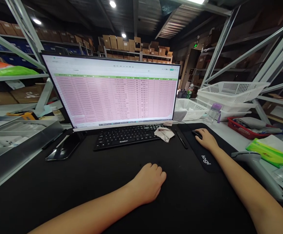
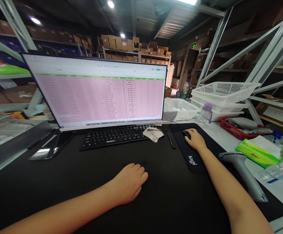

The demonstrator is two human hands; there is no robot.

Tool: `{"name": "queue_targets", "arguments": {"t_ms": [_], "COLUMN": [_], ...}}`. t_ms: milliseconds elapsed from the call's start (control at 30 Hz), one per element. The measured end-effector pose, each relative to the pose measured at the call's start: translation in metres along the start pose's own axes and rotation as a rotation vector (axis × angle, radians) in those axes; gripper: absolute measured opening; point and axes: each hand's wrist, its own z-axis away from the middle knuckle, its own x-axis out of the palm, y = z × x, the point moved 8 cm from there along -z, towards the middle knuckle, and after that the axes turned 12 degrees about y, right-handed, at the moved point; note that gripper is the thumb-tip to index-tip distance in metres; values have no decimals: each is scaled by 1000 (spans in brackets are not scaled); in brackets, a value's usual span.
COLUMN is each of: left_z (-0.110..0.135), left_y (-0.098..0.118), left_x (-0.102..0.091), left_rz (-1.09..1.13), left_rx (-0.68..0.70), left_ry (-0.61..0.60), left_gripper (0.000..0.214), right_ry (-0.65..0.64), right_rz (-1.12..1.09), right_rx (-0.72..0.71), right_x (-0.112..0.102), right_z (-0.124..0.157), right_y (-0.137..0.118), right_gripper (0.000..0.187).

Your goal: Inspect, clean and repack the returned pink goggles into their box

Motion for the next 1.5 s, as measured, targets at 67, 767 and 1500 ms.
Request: {"name": "queue_targets", "arguments": {"t_ms": [67, 767, 1500], "left_z": [0, -1, 0], "left_y": [0, -1, 0], "left_x": [1, 0, 1], "left_rz": [4, 0, -3], "left_rx": [-2, -9, -9], "left_ry": [4, -3, 4], "left_gripper": [19, 17, 17], "right_ry": [-3, -1, 0], "right_rz": [-3, 17, 43], "right_rx": [1, -5, -13], "right_x": [1, 4, -4], "right_z": [0, 0, -1], "right_y": [0, 2, -4], "right_gripper": [41, 41, 36]}}
